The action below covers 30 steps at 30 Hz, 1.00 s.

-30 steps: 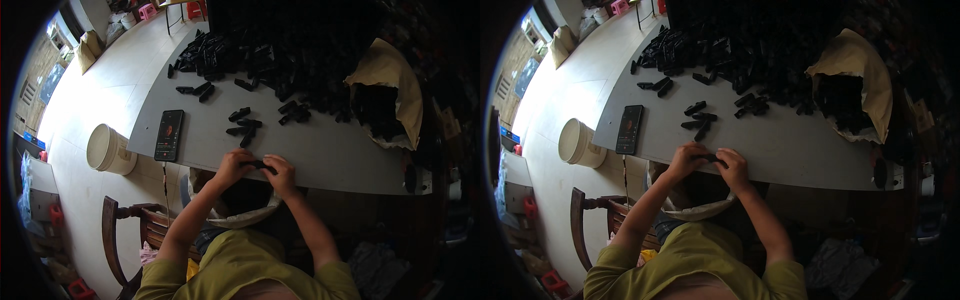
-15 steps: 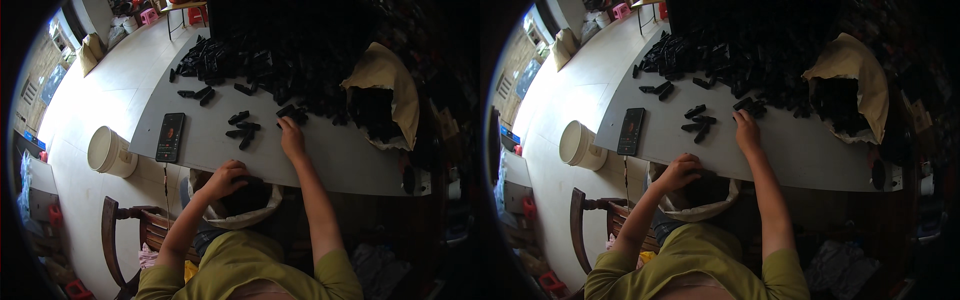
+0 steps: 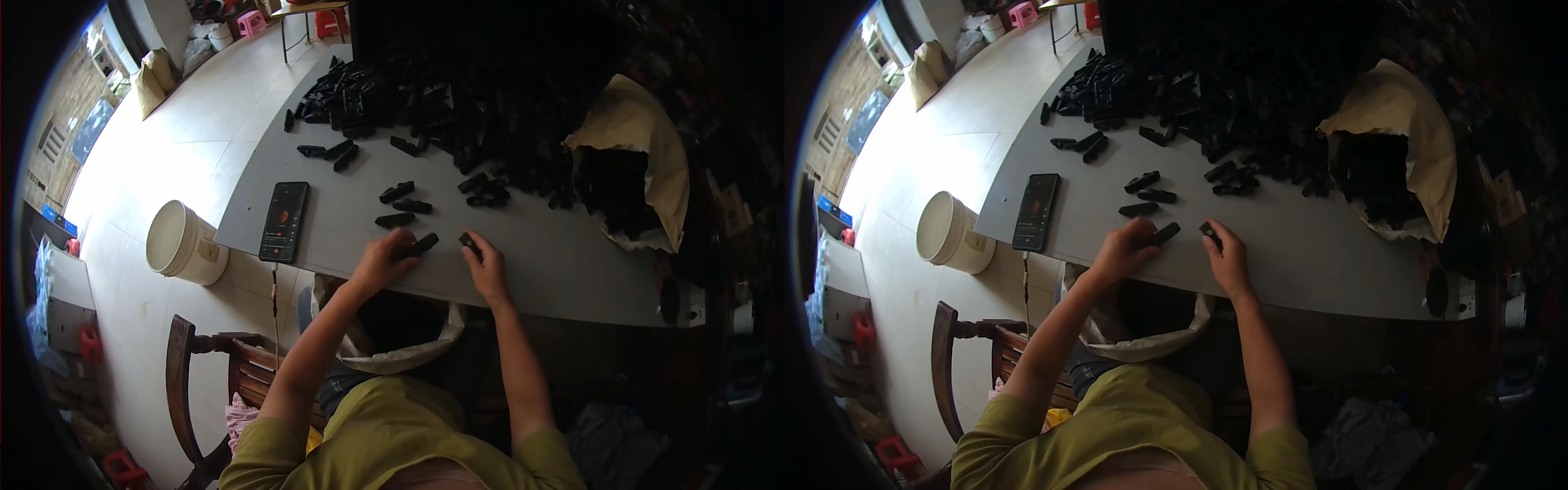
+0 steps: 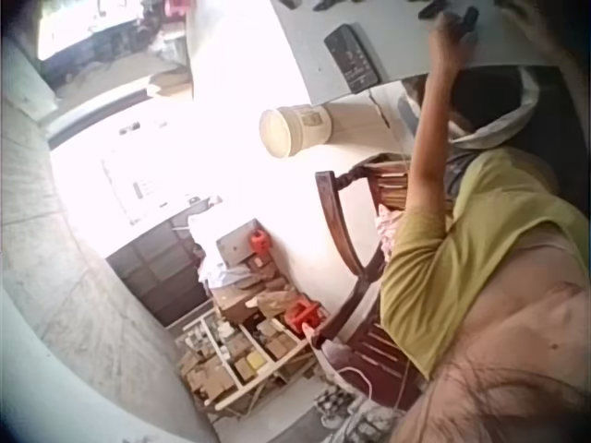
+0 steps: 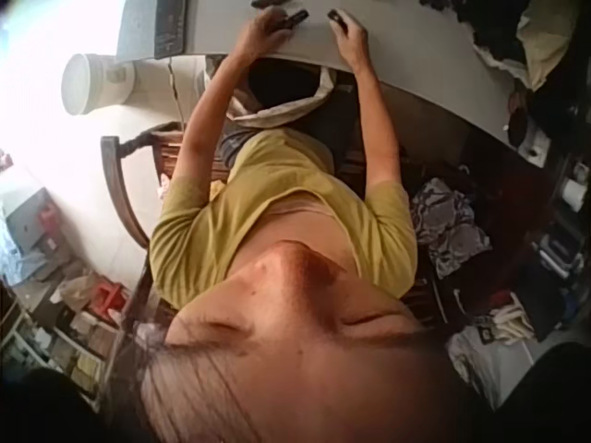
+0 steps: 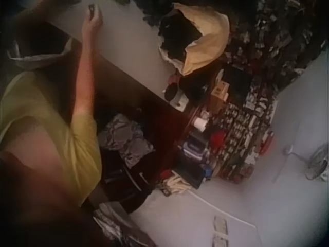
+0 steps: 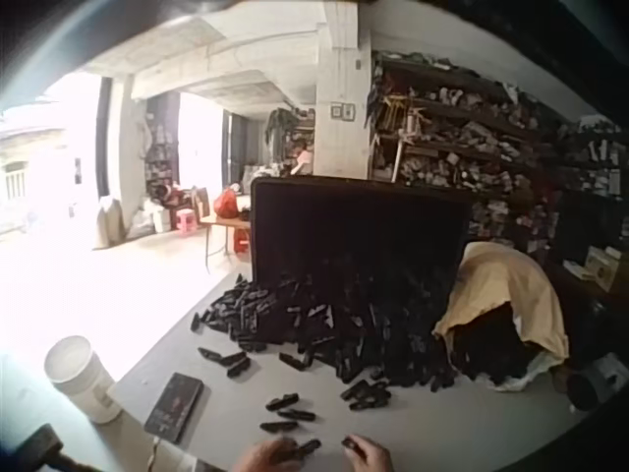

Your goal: The person connects plastic pieces together by hand and places the assembled components into a bag.

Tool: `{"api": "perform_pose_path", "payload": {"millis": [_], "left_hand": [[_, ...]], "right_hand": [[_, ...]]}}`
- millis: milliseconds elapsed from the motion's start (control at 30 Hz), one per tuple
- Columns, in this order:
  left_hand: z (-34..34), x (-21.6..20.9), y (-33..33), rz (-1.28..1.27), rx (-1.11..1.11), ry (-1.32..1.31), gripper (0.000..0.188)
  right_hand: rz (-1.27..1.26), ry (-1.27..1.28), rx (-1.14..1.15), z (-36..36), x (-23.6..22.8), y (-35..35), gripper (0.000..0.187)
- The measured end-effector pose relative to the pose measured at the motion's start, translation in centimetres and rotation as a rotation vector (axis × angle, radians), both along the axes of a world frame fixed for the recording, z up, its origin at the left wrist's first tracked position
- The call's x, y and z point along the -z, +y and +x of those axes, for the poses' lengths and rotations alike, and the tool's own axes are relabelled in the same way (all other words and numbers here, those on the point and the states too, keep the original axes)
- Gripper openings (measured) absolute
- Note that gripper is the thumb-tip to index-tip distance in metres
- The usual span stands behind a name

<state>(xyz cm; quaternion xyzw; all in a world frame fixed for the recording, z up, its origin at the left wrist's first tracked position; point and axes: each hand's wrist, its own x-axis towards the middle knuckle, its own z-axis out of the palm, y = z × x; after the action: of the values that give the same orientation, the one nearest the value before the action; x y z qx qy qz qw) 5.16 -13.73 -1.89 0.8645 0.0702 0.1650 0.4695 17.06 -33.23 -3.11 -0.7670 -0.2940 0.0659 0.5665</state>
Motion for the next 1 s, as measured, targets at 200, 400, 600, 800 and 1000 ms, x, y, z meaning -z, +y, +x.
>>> {"api": "perform_pose_path", "payload": {"millis": [200, 400, 600, 800, 1000], "left_hand": [[-0.8, 0.1, -0.2, 0.149, 0.142, -0.094, 0.026], [-0.7, 0.5, 0.4, 0.118, 0.176, -0.075, 0.026], [-0.5, 0.5, 0.1, 0.094, 0.178, -0.080, 0.023], [-1.6, 0.1, 0.6, 0.166, 0.227, -0.083, 0.025], [1.6, -0.8, 2.2, 0.361, -0.293, -0.153, 0.027]], "right_hand": [[-0.216, -0.270, -0.191, -1.8, -2.3, 0.8, 0.025], [-0.310, -0.456, -0.262, -1.0, -1.7, -0.2, 0.027], [-0.293, -0.512, -0.233, -2.3, -0.7, 1.3, 0.026], [-0.237, -0.195, -0.052, 3.4, -1.3, 0.9, 0.027], [-0.462, -0.683, 0.247, 9.3, 0.6, -0.2, 0.031]]}}
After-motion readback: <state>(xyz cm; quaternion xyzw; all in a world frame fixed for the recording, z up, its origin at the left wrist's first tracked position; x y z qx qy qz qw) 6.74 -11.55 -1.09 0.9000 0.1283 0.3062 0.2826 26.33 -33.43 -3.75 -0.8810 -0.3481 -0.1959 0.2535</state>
